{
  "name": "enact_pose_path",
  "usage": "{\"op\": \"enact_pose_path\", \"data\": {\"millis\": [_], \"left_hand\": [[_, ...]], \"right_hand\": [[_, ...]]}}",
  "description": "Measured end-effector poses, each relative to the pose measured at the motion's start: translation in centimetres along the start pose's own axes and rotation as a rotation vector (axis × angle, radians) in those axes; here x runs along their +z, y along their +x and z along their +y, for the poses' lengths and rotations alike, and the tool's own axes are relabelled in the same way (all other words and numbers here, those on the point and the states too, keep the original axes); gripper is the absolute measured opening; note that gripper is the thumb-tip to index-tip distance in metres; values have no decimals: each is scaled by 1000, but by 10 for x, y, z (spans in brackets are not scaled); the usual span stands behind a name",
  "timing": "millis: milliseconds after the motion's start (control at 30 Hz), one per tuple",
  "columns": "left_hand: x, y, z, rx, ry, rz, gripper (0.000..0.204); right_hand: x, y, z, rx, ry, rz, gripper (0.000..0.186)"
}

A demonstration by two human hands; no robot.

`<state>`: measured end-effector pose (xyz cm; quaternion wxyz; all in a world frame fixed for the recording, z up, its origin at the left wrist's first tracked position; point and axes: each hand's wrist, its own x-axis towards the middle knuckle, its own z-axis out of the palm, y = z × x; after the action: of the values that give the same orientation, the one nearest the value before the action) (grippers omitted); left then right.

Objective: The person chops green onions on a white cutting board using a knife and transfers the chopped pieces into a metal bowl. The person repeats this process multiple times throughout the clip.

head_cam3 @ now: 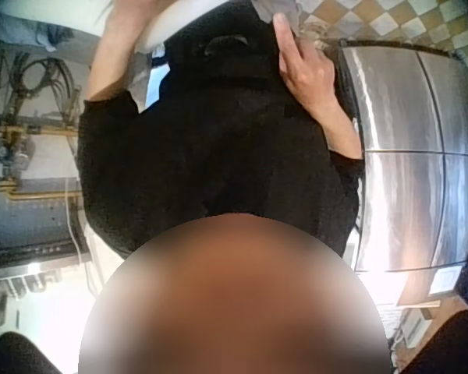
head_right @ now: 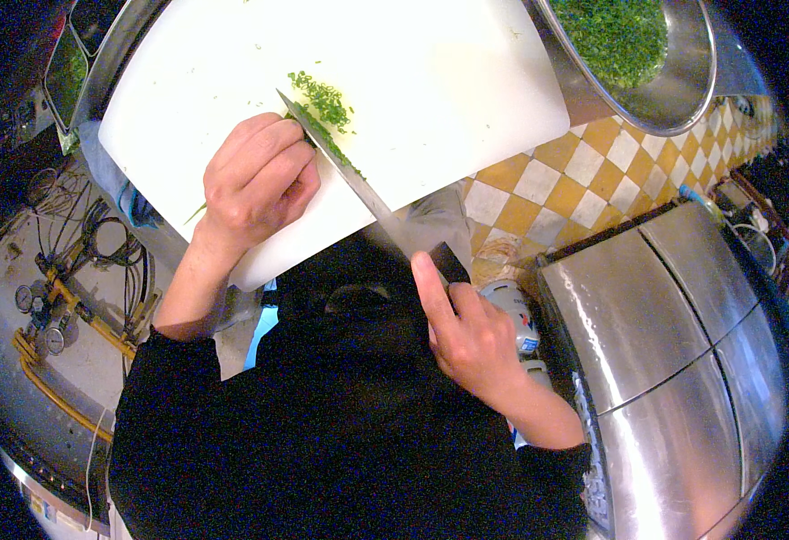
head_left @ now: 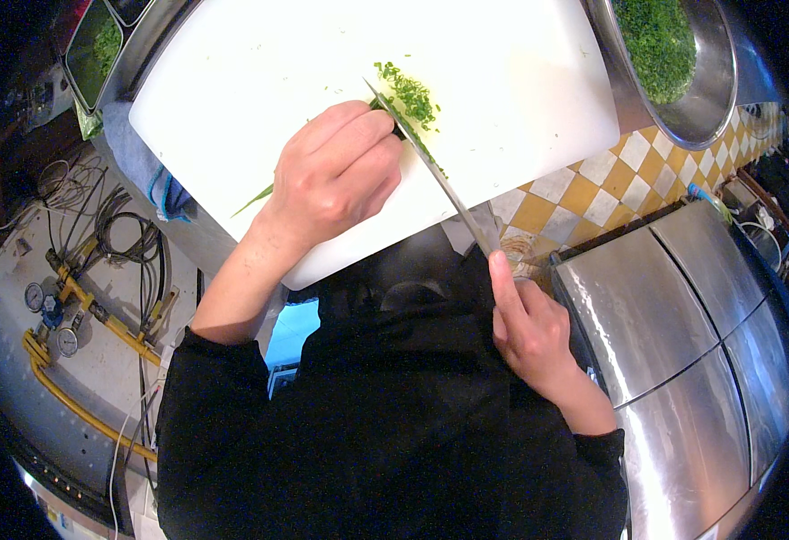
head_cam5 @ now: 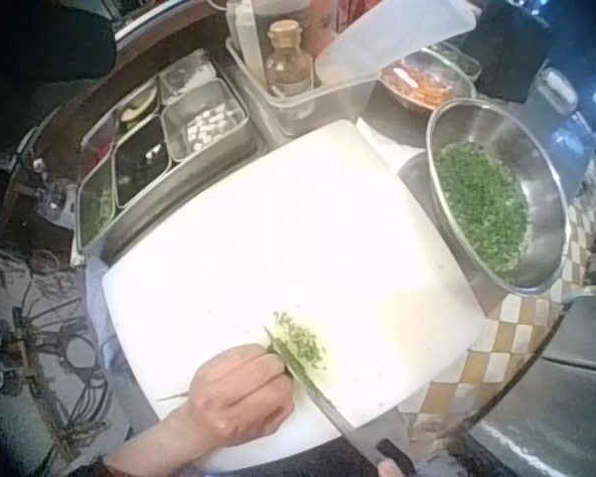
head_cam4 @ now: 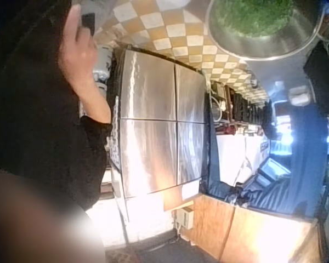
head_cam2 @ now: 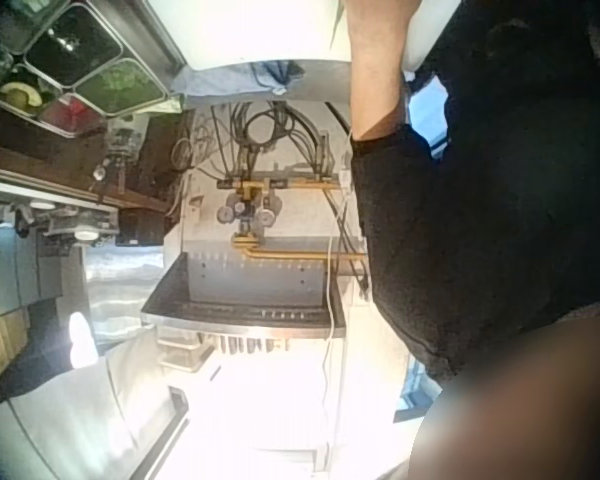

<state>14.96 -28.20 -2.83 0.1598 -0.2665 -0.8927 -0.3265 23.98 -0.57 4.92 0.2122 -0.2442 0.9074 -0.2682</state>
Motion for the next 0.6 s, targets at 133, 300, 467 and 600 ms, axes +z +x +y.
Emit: {"op": "enact_pose_path", "data": {"millis": [133, 300, 467, 600], "left_hand": [[-2, 2, 0, -12, -27, -14, 23], [3, -2, -2, 12, -8, 27, 23], [3, -1, -2, 25, -3, 41, 23], [4, -2, -3, 29, 2, 48, 23]], "right_hand": [[11, 21, 6, -1, -33, 11, 68], [6, 25, 6, -54, -8, 85, 68], [1, -1, 4, -35, -36, 18, 69], [0, -1, 3, -19, -54, -3, 68]]}}
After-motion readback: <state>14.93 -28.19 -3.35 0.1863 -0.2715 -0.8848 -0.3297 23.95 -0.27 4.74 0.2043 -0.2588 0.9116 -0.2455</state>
